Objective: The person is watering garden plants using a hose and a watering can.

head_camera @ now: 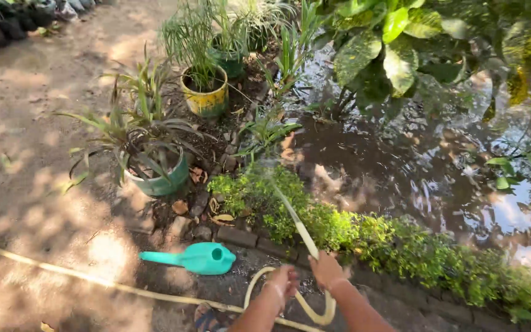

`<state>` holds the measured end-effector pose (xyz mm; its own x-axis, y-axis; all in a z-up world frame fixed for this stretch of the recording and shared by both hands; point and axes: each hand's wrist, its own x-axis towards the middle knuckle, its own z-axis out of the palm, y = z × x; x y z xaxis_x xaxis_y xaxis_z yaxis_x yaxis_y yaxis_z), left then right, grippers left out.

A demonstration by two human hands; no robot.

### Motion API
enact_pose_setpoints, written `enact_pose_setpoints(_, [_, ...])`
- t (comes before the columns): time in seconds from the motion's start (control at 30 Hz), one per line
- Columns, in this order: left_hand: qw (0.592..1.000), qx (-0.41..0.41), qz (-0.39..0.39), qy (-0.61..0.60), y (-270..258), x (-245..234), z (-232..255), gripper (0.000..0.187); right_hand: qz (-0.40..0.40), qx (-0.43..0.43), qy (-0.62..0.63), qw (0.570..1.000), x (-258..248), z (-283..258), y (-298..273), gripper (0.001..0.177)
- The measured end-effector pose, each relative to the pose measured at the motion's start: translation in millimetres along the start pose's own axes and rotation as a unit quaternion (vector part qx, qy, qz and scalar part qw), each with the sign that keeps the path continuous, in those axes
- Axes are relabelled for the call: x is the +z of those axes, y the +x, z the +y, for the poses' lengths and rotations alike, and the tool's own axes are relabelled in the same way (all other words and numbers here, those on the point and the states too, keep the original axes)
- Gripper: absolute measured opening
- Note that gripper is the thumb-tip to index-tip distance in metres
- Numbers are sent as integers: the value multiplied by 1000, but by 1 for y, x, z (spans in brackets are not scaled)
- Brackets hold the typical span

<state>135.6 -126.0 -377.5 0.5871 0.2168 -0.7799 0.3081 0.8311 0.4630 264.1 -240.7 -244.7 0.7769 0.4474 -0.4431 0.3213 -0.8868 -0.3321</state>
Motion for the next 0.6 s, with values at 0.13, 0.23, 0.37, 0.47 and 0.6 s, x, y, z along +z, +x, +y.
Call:
enact_pose_setpoints(0.13, [999, 7, -33, -13, -55, 97, 33, 36, 18, -89, 56, 994, -22, -3, -9, 41])
enact_pose_setpoints(0.23, [993, -71, -53, 74, -114, 140, 84, 60, -20, -65, 53, 996, -49, -14, -28, 39])
enact_pose_setpoints(0.37, [989, -130, -75, -19, -77, 160, 106, 82, -32, -65, 78, 994, -94, -40, -52, 40])
enact_pose_setpoints(0.47, [997, -62, -34, 5, -25, 154, 84, 81, -21, -60, 77, 995, -102, -43, -62, 37])
enact_pose_setpoints(0.6, [998, 25, 61, 14, -43, 150, 78, 81, 3, -94, 28, 995, -94, -46, -68, 34])
